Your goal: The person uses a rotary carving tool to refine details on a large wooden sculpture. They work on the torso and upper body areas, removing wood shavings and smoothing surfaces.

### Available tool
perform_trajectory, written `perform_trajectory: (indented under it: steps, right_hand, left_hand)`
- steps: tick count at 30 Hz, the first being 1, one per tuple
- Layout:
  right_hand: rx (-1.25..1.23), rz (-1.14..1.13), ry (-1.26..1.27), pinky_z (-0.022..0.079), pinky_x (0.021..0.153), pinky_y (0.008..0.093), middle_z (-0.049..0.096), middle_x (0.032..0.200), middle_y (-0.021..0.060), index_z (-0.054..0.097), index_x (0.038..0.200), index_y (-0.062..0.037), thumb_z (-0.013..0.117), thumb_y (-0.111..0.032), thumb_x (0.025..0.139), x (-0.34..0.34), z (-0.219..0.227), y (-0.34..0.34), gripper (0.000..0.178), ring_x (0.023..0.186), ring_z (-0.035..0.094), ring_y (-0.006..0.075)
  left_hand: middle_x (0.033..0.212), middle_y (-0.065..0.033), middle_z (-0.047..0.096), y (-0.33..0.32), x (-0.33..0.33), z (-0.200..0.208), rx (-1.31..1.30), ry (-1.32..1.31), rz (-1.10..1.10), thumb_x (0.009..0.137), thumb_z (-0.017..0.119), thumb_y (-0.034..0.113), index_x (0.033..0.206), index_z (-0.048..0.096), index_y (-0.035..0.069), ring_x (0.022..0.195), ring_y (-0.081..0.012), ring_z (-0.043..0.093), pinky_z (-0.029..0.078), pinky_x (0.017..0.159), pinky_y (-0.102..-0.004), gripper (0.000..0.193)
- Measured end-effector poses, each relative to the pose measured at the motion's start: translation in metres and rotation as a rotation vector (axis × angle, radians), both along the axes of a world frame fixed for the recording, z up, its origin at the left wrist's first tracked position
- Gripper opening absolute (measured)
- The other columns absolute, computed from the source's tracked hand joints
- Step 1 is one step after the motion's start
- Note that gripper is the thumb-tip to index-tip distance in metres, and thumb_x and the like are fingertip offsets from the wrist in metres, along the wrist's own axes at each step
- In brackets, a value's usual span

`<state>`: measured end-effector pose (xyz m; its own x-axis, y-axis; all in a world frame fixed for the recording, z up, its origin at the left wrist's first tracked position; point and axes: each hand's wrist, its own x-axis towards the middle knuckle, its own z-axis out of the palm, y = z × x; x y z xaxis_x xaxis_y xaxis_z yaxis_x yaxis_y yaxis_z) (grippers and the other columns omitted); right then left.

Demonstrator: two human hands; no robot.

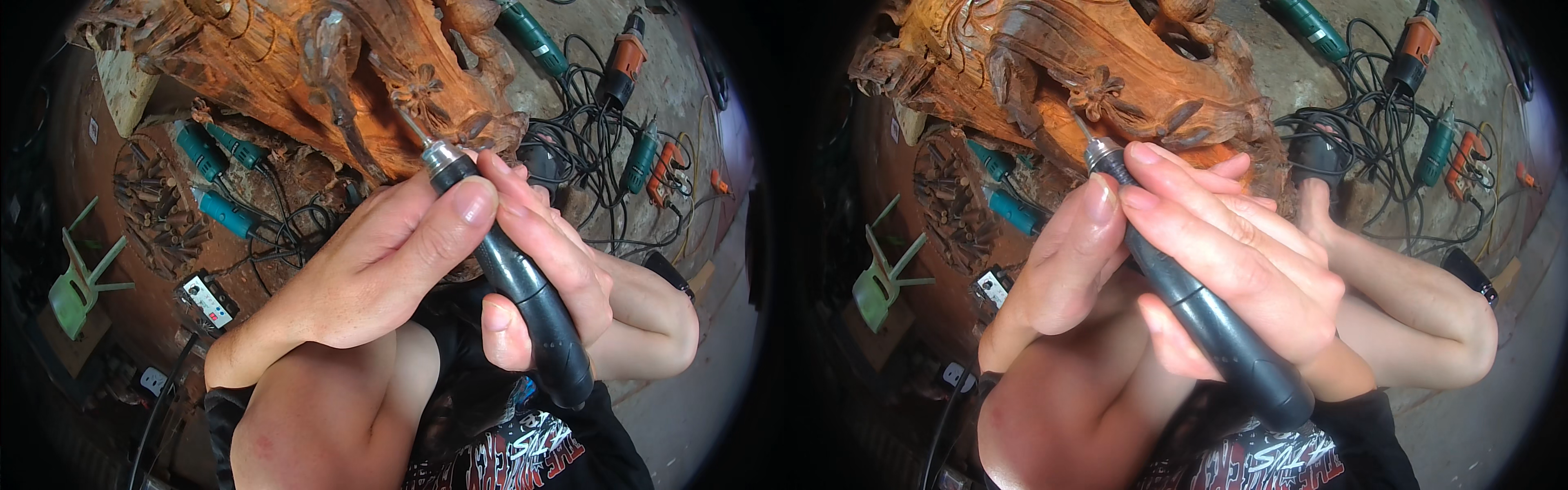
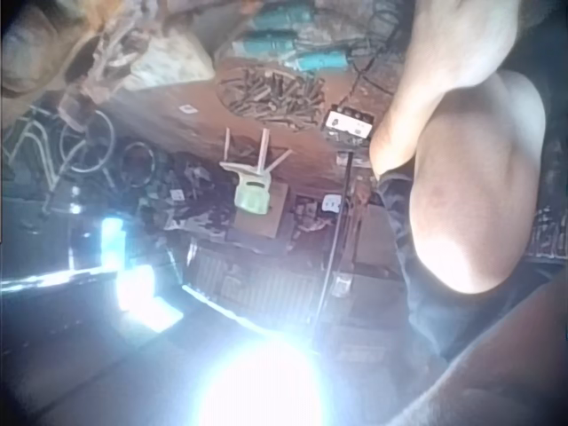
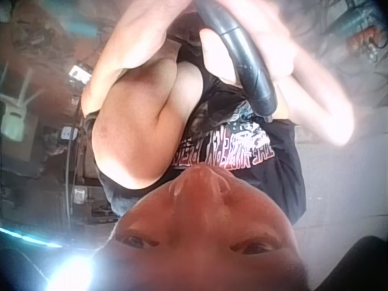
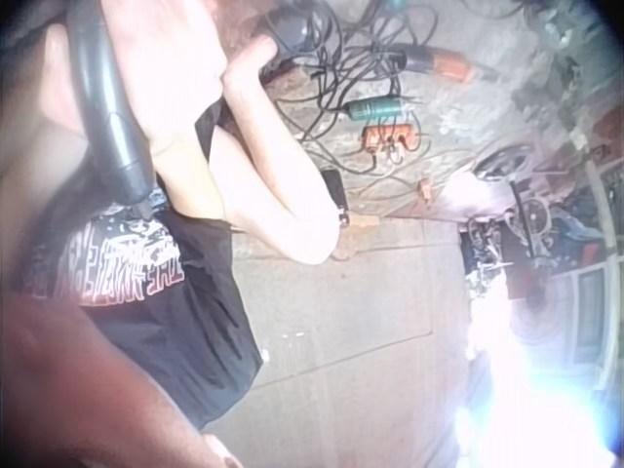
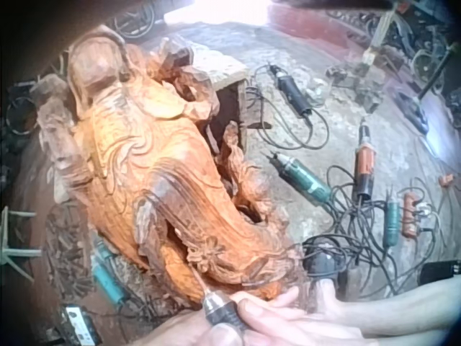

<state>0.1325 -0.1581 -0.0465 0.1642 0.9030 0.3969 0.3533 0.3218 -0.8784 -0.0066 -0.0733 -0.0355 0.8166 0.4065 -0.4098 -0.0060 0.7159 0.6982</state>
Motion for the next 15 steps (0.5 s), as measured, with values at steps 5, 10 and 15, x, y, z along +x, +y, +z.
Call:
perform_trajectory:
  steps: [5, 10, 15]
  right_hand:
    - [-0.053, -0.009, -0.074, 0.050, 0.089, 0.0423, 0.059, 0.110, 0.0345, 0.055, 0.112, 0.0127, 0.063, -0.015, 0.079, 0.003, 0.010, 0.000, 0.044, 0.102, 0.062, 0.0398]
    - [-0.084, 0.077, -0.058, 0.041, 0.101, 0.0492, 0.054, 0.114, 0.0385, 0.048, 0.117, 0.0158, 0.058, -0.023, 0.081, 0.006, 0.005, -0.004, 0.054, 0.111, 0.056, 0.0448]
    - [-0.111, 0.116, -0.085, 0.039, 0.102, 0.0493, 0.053, 0.116, 0.0384, 0.045, 0.120, 0.0157, 0.057, -0.022, 0.081, 0.010, 0.009, -0.005, 0.056, 0.113, 0.054, 0.0455]
  left_hand:
    - [0.113, -0.0103, 0.058, 0.001, 0.001, -0.001, -0.031, -0.029, -0.025, 0.102, 0.035, 0.034, 0.120, 0.051, -0.004, 0.107, -0.0170, 0.053, 0.039, 0.095, -0.0298, 0.045]
    - [0.112, -0.0102, 0.058, -0.001, 0.000, -0.006, 0.069, -0.053, 0.005, 0.102, 0.035, 0.034, 0.120, 0.051, -0.004, 0.107, -0.0165, 0.053, 0.040, 0.095, -0.0293, 0.045]
    - [0.112, -0.0100, 0.058, 0.001, 0.000, -0.005, 0.102, -0.046, -0.019, 0.102, 0.035, 0.033, 0.120, 0.052, -0.004, 0.107, -0.0164, 0.053, 0.040, 0.095, -0.0290, 0.044]
